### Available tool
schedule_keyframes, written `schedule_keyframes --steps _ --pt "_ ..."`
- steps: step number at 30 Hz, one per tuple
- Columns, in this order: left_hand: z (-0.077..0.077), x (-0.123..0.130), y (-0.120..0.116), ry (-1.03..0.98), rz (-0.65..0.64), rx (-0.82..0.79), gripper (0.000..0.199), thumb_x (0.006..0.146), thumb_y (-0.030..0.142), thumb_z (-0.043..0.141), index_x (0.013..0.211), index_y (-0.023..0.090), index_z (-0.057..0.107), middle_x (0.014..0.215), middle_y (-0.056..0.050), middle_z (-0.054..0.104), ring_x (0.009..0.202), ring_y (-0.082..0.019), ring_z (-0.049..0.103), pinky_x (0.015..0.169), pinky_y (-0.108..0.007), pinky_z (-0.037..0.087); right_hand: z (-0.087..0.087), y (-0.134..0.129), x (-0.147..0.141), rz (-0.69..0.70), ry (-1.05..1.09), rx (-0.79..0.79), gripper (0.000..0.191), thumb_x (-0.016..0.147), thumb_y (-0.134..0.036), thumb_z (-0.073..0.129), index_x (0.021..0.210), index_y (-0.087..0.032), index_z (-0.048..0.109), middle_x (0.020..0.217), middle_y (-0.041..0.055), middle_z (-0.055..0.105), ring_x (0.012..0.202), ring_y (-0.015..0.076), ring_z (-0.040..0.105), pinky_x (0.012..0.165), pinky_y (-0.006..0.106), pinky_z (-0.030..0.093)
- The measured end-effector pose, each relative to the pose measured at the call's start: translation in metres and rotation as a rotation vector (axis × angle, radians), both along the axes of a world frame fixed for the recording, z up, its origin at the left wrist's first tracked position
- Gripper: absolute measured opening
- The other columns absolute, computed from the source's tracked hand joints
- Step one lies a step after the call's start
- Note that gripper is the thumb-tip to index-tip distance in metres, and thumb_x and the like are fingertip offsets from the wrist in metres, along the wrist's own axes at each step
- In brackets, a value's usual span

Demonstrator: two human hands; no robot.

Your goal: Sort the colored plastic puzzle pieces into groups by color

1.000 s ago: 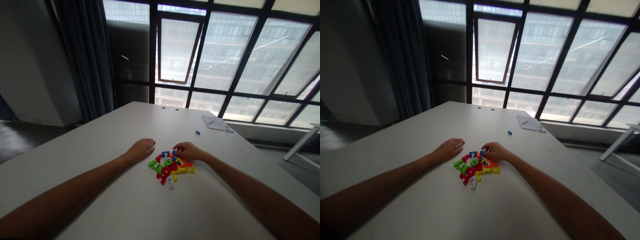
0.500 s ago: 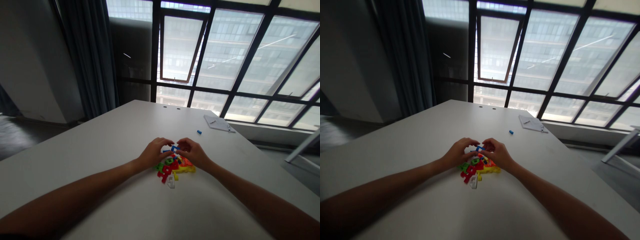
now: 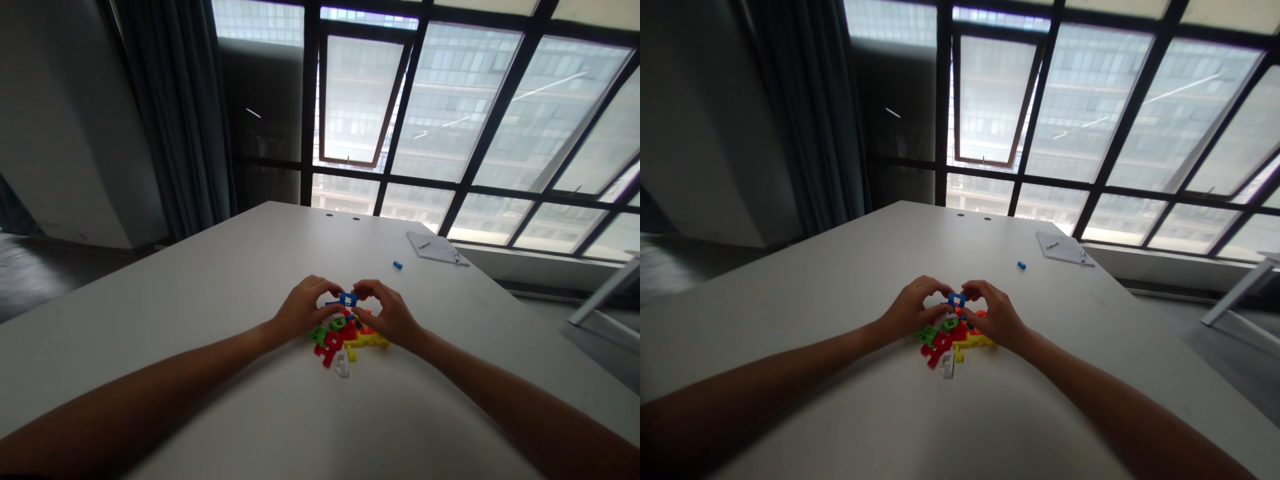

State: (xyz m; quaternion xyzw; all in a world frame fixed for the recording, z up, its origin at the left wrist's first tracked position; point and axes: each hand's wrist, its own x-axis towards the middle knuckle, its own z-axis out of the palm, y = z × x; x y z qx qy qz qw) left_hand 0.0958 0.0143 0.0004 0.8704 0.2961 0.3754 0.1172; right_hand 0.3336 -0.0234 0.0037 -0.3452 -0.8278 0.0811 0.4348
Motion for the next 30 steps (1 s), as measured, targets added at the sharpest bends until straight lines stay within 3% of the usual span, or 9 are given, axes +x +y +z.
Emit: schedule_keyframes --steps 8,23,27,30 --pt "-0.001 -0.001 0.0 -0.004 0.005 0.016 0.03 0.095 0.051 0.064 0.108 0.024 0.071 0.102 -0.004 0.074 0.098 -0.023 0.063 0.087 -0.038 0.05 -0.003 0.0 0.002 0.004 -0.033 0.048 0.041 0.089 -0.027 0.071 0.125 -0.024 0.053 0.106 0.007 0.072 0.091 0.0216 0.069 0.081 0.04 0.06" --pt "-0.004 -0.003 -0.001 0.025 0.029 0.018 0.034 0.095 0.05 0.065 0.118 0.027 0.07 0.101 -0.004 0.075 0.098 -0.024 0.065 0.087 -0.037 0.051 -0.006 0.007 0.006 0.003 -0.067 0.095 0.027 0.091 -0.031 0.069 0.116 -0.024 0.06 0.103 0.0067 0.071 0.091 0.022 0.068 0.081 0.039 0.059" --pt "0.001 -0.007 0.003 0.092 0.107 -0.018 0.035 0.1 0.048 0.055 0.129 0.03 0.067 0.102 -0.002 0.076 0.085 -0.02 0.067 0.076 -0.033 0.052 -0.011 0.026 0.027 -0.055 -0.12 0.132 0.025 0.091 -0.029 0.067 0.114 -0.023 0.061 0.103 0.0068 0.071 0.091 0.0222 0.067 0.083 0.039 0.057" --pt "0.002 -0.018 0.017 0.166 0.201 -0.034 0.034 0.101 0.047 0.05 0.122 0.03 0.07 0.098 -0.001 0.076 0.073 -0.018 0.066 0.069 -0.032 0.051 -0.021 0.05 0.06 -0.2 -0.169 0.126 0.024 0.09 -0.029 0.066 0.112 -0.021 0.061 0.101 0.0074 0.071 0.089 0.0228 0.067 0.084 0.04 0.056"
